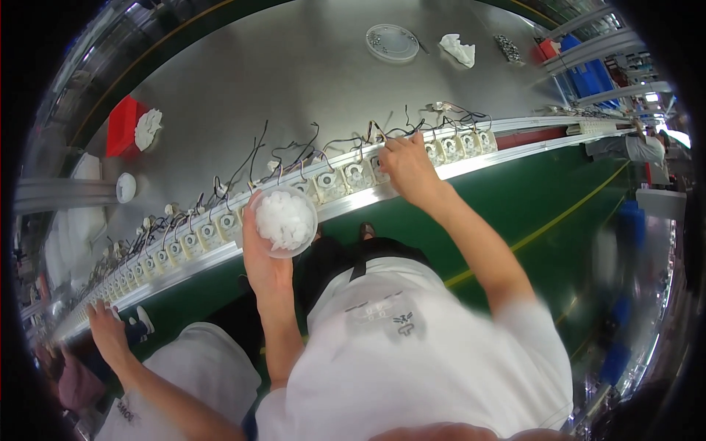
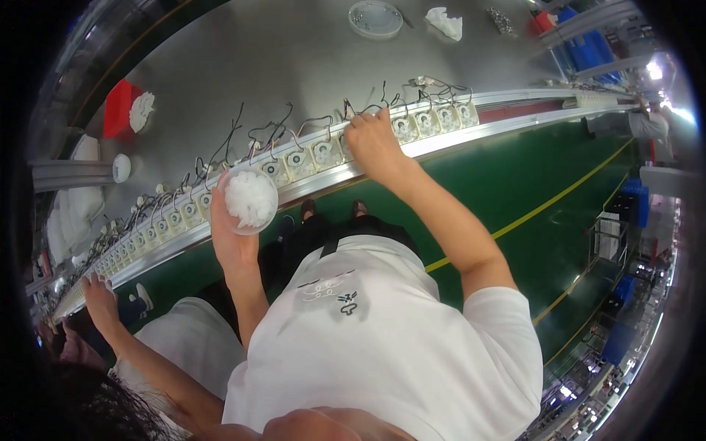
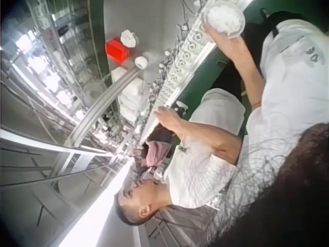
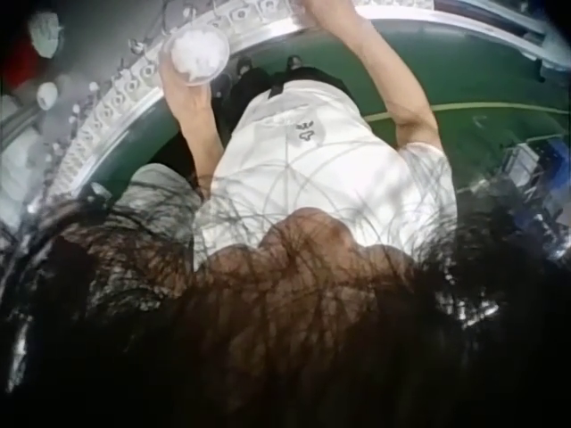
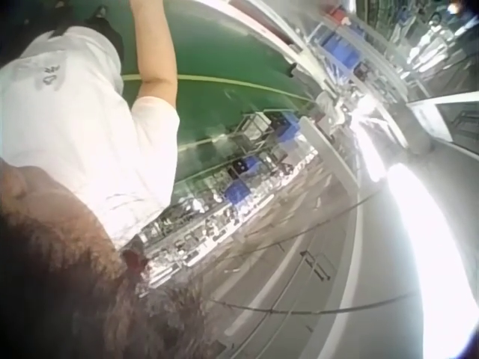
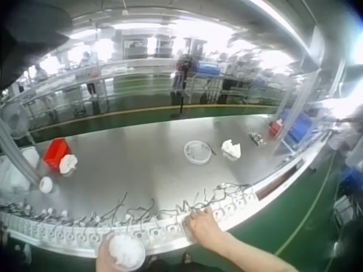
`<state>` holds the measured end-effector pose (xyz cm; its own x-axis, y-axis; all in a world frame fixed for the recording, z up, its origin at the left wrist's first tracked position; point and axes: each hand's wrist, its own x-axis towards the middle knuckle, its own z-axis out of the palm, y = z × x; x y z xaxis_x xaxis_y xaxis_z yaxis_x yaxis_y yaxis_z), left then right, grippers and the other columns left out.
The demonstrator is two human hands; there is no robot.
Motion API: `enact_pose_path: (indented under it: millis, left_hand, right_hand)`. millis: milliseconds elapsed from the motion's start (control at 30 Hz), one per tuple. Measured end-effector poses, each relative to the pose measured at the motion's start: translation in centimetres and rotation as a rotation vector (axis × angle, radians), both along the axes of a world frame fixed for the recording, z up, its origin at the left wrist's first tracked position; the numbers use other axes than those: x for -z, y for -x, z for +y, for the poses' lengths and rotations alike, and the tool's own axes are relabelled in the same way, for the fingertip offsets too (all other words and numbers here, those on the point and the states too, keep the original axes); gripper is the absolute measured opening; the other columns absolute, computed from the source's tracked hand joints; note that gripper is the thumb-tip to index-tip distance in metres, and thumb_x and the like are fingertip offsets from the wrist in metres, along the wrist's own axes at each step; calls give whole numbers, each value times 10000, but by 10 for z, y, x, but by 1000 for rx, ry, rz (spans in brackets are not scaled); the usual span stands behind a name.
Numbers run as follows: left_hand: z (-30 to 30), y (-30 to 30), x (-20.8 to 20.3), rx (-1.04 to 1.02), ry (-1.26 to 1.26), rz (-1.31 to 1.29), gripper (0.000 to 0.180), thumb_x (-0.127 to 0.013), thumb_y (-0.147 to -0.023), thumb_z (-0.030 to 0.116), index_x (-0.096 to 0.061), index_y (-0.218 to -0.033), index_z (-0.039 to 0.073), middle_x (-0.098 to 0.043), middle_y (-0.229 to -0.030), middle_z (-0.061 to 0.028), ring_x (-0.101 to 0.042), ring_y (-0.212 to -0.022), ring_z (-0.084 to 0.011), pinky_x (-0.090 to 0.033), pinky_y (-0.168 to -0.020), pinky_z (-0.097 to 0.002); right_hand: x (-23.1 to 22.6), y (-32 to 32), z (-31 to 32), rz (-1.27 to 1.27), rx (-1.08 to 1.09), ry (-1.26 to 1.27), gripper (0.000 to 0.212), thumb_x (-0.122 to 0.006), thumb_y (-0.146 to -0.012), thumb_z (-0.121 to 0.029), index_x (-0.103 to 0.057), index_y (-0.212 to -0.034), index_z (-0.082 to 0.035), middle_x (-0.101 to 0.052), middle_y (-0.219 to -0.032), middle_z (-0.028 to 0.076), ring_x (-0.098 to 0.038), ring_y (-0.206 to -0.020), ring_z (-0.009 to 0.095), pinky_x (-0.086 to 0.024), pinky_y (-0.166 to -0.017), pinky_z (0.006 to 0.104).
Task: The person assembles small electric fans by hand, placing circular plastic components into fan housings on a production line.
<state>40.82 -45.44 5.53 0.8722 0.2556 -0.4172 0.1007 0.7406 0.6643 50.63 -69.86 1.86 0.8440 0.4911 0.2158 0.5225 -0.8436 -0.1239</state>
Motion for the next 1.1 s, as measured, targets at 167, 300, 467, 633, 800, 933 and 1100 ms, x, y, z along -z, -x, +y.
enact_pose_path:
  millis: [167, 300, 467, 633, 800, 933, 1100]
  left_hand:
    - [-1, 9, 5, 2, 22, -60, 426, -431, -974, 323, -450, -1279, 26, -518, -1222, -108, -510, -1156, -238, -437, -973, -389]
    - [-2, 17, 10, -51, 41, -41, 429, -435, -972, 320, -446, -1287, 29, -524, -1218, -108, -514, -1151, -237, -444, -966, -387]
    - [-10, 22, 2, -75, 82, -37, 431, -438, -970, 312, -440, -1291, 25, -524, -1226, -119, -512, -1159, -252, -450, -966, -416]
    - [-12, 24, 6, -162, 105, -67, 458, -447, -967, 314, -428, -1299, -2, -509, -1254, -142, -502, -1175, -272, -439, -980, -443]
    - [-13, 32, 2, -210, 127, -98, 459, -454, -966, 305, -425, -1298, -11, -506, -1256, -145, -495, -1181, -285, -436, -980, -458]
    - [-10, 30, 2, -254, 163, -92, 450, -460, -965, 305, -434, -1295, 0, -506, -1258, -145, -492, -1185, -285, -428, -986, -465]
    - [2, -10, -16, -206, 192, -131, 387, -428, -976, 299, -473, -1274, 56, -515, -1269, -128, -477, -1200, -291, -391, -1018, -482]
  right_hand:
    - [-1, -1, -4, 86, -66, -26, 71, -668, -692, -49, -613, -728, -77, -605, -772, 55, -581, -810, 222, -340, -757, 376]
    - [16, 2, -14, 17, -109, -246, 102, -658, -677, -7, -602, -723, -78, -601, -745, 33, -578, -774, 216, -338, -750, 373]
    - [8, 3, -6, 71, -67, -206, 155, -620, -590, 40, -589, -688, -75, -606, -735, 79, -581, -793, 253, -338, -766, 401]
    - [22, -3, -17, 96, -147, -298, 156, -617, -585, 55, -605, -688, -62, -617, -717, 88, -592, -782, 254, -348, -777, 397]
    - [9, -7, -28, 146, -163, -562, 62, -673, -704, 24, -639, -730, -21, -650, -701, 90, -621, -565, 231, -478, -531, 287]
    - [-7, -2, -21, 139, -86, -461, 61, -683, -726, -34, -625, -740, -49, -622, -706, 61, -605, -621, 202, -423, -656, 339]
    - [-5, -1, 4, 114, -175, -427, 79, -694, -735, -92, -617, -752, -97, -572, -707, 20, -554, -654, 204, -322, -714, 359]
